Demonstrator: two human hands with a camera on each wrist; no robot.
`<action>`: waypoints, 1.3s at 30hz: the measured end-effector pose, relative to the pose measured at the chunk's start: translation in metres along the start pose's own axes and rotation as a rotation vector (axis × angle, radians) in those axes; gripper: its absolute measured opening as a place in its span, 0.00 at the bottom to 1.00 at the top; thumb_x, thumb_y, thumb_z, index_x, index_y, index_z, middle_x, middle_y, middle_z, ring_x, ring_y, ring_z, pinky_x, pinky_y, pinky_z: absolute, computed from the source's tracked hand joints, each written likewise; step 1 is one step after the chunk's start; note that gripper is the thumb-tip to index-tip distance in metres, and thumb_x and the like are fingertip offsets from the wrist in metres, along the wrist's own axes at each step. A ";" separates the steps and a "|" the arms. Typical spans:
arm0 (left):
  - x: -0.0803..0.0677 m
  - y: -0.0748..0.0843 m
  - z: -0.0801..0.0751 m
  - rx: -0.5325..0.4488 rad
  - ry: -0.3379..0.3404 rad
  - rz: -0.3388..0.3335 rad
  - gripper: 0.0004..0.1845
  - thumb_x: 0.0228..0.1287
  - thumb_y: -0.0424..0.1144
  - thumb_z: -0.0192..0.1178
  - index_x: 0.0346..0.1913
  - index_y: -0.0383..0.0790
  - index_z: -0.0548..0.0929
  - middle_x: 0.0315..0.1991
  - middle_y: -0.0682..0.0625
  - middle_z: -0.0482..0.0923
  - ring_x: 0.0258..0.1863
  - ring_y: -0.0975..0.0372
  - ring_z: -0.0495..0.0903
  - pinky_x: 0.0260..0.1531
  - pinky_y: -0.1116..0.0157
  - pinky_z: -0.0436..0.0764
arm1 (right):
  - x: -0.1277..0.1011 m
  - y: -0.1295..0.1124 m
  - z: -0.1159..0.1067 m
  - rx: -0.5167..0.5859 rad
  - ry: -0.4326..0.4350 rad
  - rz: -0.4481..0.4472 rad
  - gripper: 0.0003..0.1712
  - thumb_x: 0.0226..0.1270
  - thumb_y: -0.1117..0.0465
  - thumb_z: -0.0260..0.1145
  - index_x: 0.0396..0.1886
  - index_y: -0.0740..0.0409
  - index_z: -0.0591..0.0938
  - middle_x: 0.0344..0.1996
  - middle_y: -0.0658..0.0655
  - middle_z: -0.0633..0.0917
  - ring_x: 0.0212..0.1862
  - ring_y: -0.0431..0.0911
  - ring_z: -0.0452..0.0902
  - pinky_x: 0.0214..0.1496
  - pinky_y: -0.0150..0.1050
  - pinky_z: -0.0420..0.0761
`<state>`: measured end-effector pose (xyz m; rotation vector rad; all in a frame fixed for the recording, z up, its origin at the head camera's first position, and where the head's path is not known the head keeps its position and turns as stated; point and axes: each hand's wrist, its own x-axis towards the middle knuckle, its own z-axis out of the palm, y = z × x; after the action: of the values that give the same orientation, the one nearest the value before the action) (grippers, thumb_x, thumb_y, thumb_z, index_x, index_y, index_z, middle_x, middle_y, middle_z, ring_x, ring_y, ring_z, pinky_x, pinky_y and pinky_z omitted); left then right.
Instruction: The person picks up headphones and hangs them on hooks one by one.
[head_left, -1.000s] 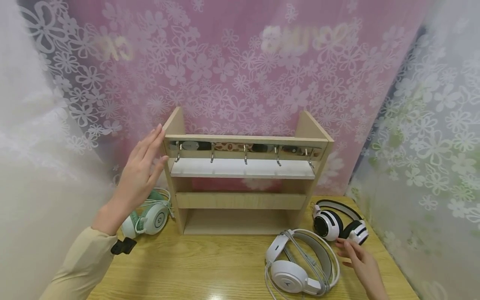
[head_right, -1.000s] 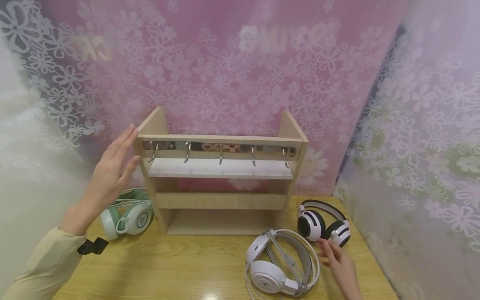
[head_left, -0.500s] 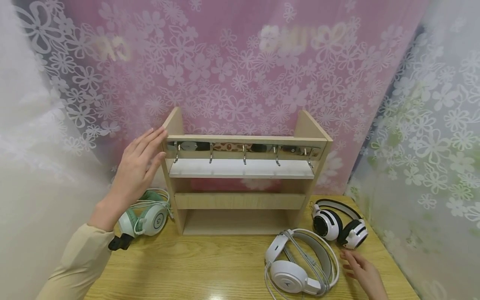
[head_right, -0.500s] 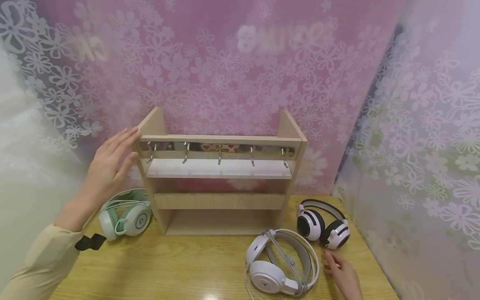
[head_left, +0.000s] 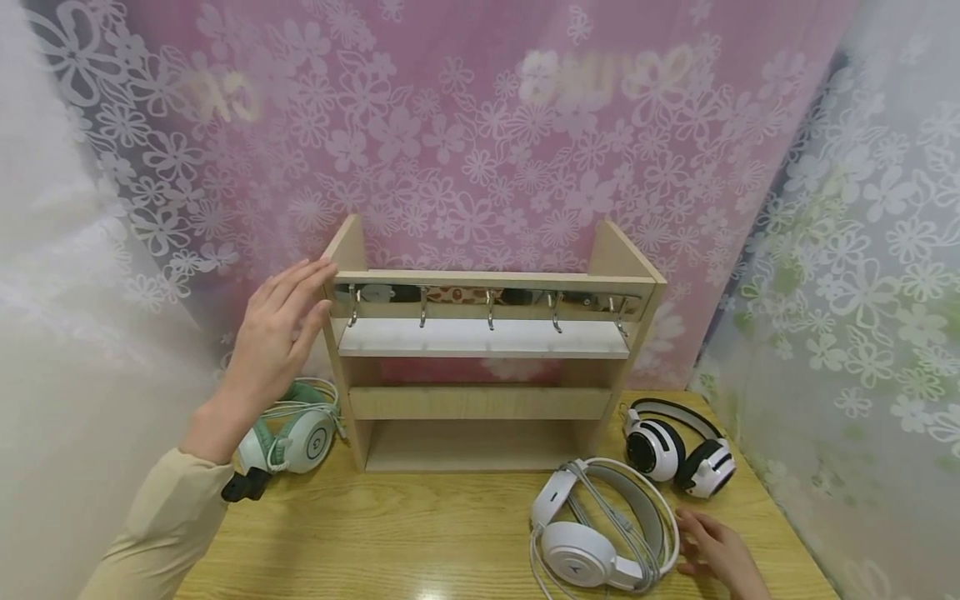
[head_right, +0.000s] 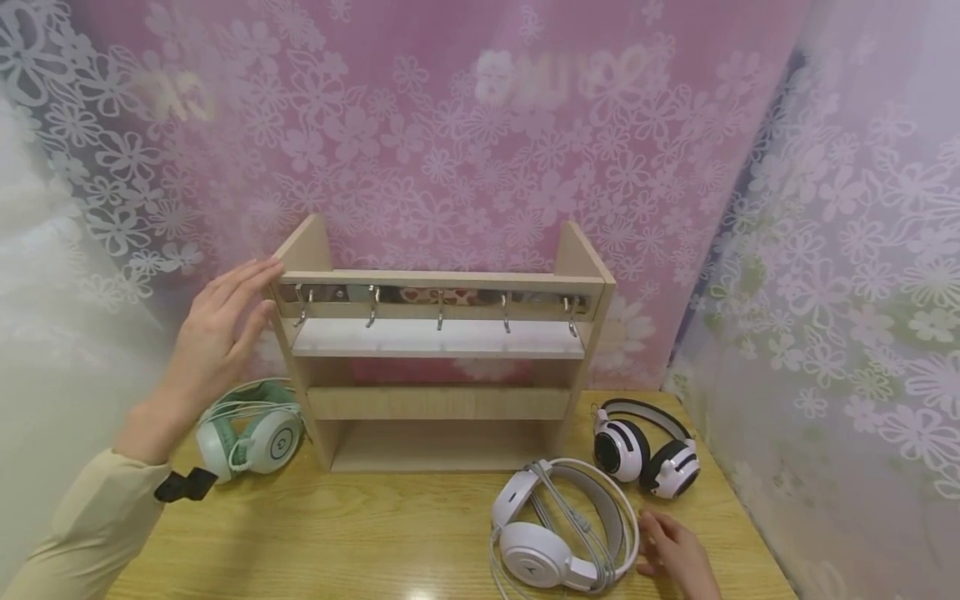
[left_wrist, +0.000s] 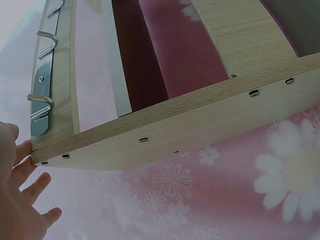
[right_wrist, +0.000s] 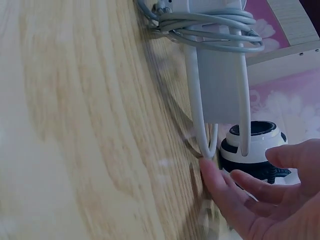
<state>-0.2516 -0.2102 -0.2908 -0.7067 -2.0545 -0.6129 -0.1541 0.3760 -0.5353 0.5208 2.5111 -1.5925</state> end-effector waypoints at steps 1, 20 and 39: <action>0.000 0.000 0.000 -0.002 0.002 -0.002 0.22 0.79 0.41 0.53 0.70 0.40 0.74 0.70 0.44 0.72 0.72 0.46 0.67 0.75 0.49 0.58 | 0.000 0.000 0.001 0.009 -0.001 0.002 0.36 0.84 0.50 0.50 0.66 0.83 0.65 0.52 0.75 0.82 0.42 0.50 0.85 0.39 0.45 0.88; -0.001 0.001 0.002 -0.005 0.018 -0.017 0.22 0.75 0.38 0.57 0.69 0.41 0.76 0.69 0.44 0.74 0.70 0.45 0.68 0.74 0.49 0.59 | 0.000 -0.008 0.010 0.023 -0.025 0.007 0.25 0.81 0.60 0.55 0.59 0.82 0.72 0.35 0.55 0.83 0.36 0.46 0.81 0.36 0.41 0.87; 0.001 0.000 0.004 -0.003 0.033 -0.023 0.23 0.72 0.34 0.61 0.68 0.41 0.77 0.68 0.44 0.75 0.69 0.46 0.69 0.72 0.47 0.62 | -0.018 -0.016 0.017 0.057 0.008 -0.085 0.26 0.81 0.61 0.54 0.66 0.79 0.65 0.57 0.79 0.77 0.42 0.50 0.85 0.38 0.47 0.88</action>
<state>-0.2544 -0.2071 -0.2916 -0.6715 -2.0342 -0.6368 -0.1440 0.3509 -0.5243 0.4333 2.5324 -1.6994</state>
